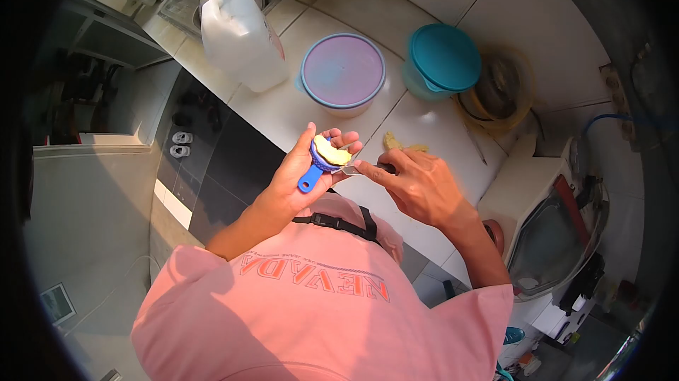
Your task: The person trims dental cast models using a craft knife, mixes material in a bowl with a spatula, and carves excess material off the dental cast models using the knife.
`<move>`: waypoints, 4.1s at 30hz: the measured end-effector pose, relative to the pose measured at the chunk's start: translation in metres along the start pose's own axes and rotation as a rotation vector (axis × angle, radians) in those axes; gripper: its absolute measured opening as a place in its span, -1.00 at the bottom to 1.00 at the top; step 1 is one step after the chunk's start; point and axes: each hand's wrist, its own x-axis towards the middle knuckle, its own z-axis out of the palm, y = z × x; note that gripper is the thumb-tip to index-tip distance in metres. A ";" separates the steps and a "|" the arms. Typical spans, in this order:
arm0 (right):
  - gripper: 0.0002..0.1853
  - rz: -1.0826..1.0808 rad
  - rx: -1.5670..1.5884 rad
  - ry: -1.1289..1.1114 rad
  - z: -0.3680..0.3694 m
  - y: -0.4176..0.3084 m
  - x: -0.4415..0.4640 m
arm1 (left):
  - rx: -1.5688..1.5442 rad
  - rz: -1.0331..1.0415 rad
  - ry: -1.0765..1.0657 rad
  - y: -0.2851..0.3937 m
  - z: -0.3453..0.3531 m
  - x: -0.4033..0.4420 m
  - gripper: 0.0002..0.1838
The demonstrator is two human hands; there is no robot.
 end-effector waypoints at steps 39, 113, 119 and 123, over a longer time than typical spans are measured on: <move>-0.52 0.465 0.598 0.717 0.070 -0.089 0.045 | 0.379 0.751 -0.029 -0.004 0.033 0.005 -0.60; -0.80 0.578 0.723 0.500 0.040 -0.043 0.026 | 0.096 -0.115 -0.161 0.013 0.024 -0.003 -0.54; -0.71 0.800 1.181 0.526 0.032 -0.043 0.020 | 0.140 -0.157 -0.129 0.016 0.034 -0.009 -0.46; -0.69 0.864 1.363 0.492 0.024 -0.043 0.016 | 0.109 -0.154 -0.097 0.014 0.025 -0.007 -0.48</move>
